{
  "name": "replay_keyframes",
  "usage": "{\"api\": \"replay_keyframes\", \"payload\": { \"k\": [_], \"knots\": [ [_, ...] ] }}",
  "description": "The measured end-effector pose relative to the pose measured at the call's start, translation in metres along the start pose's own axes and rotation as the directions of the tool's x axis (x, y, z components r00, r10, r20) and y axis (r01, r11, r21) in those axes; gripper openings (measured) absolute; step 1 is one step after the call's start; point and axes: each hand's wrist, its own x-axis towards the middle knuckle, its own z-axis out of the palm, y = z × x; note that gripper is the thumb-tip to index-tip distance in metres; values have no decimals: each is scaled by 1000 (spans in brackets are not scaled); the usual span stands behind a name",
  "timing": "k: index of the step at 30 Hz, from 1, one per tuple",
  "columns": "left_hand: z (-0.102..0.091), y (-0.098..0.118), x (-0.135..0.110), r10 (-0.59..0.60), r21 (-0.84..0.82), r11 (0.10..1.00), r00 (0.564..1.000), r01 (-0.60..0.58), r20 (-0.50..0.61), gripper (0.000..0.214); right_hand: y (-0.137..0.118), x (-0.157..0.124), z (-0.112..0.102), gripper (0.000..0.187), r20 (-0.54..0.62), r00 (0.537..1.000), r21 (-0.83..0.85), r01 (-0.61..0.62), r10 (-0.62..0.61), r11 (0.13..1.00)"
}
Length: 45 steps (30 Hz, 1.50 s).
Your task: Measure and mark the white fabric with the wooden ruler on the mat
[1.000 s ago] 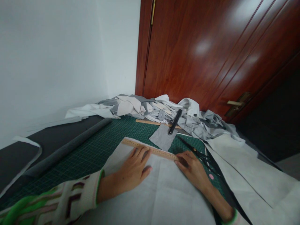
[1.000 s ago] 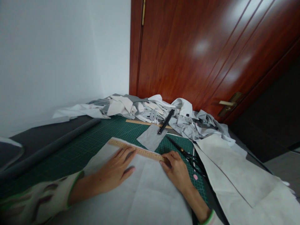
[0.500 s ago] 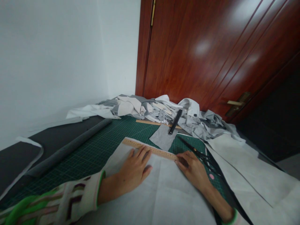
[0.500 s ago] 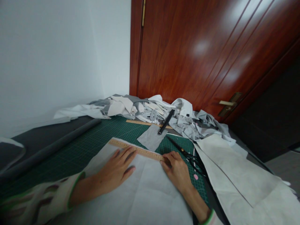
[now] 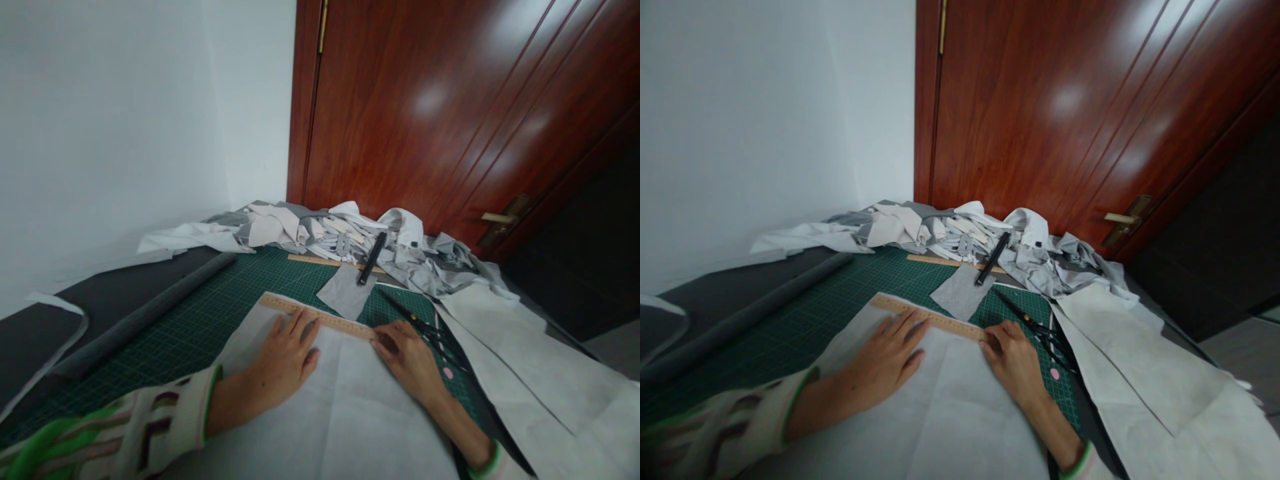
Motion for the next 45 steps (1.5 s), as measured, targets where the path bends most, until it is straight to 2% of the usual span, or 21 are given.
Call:
{"api": "replay_keyframes", "payload": {
  "k": [7,22,33,41,45],
  "knots": [
    [6,-2,-1,9,10,1000,1000,-9,-16,46,3,-2,-4,11,24,999,10,42,-42,999],
    [7,-2,0,23,29,999,999,-22,-39,45,9,-1,0,19,35,996,121,73,-78,990],
    [4,-3,2,22,5,1000,1000,-22,22,46,4,-2,-2,21,57,997,42,56,-59,998],
    [1,-2,2,19,-17,1000,998,-17,67,47,3,-1,-2,19,76,996,68,37,-43,997],
    [4,-3,2,24,-9,1000,999,-24,47,47,4,0,-1,19,63,998,86,21,-27,996]
  ]
}}
